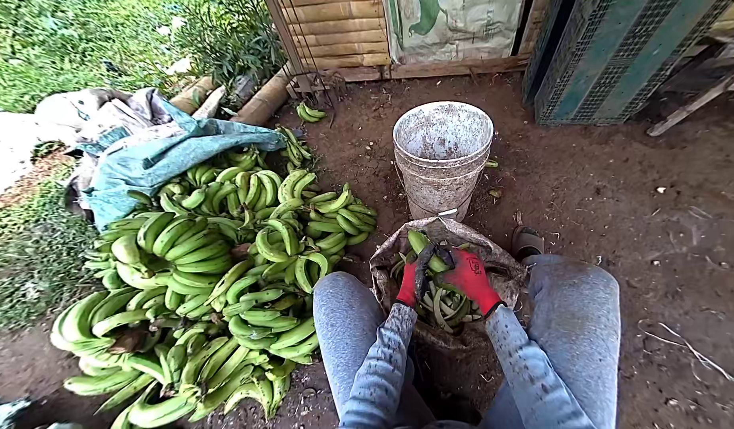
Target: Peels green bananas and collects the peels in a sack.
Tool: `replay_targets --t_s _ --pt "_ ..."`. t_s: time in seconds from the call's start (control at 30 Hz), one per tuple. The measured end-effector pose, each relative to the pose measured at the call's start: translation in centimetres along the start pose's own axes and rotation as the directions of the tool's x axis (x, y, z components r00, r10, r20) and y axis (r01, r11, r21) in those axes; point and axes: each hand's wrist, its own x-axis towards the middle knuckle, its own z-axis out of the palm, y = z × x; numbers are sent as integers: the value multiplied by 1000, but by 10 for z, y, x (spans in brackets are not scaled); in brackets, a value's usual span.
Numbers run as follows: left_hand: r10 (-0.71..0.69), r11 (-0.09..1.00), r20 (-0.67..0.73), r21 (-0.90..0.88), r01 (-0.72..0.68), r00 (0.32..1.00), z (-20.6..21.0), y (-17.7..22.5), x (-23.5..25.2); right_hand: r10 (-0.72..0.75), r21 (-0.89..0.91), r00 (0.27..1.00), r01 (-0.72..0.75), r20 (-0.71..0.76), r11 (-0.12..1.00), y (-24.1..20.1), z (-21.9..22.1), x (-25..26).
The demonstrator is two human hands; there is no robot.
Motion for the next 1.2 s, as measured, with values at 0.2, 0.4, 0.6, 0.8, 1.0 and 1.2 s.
replay_targets --t_s 0.2,0.4,0.6,0.8,1.0,1.2 --pt "9 997 -219 -74 -25 976 -6 -57 26 209 288 968 -162 -142 944 41 35 -4" --pt "19 1000 -326 -17 -25 945 -9 -95 43 320 125 946 -323 44 938 51 78 -29" --pt "3 998 -387 -62 -29 922 -10 -95 49 380 -37 918 -378 115 925 28 75 -36" --pt "-42 998 -413 -69 15 910 -6 -92 48 428 -109 890 -415 159 903 18 73 -39" --pt "7 997 -395 -66 -35 919 0 -100 45 468 -152 864 -446 187 882 38 93 -21" --pt "-82 988 -380 -152 25 921 1 -102 49 539 -283 812 -475 224 833 47 96 -18"
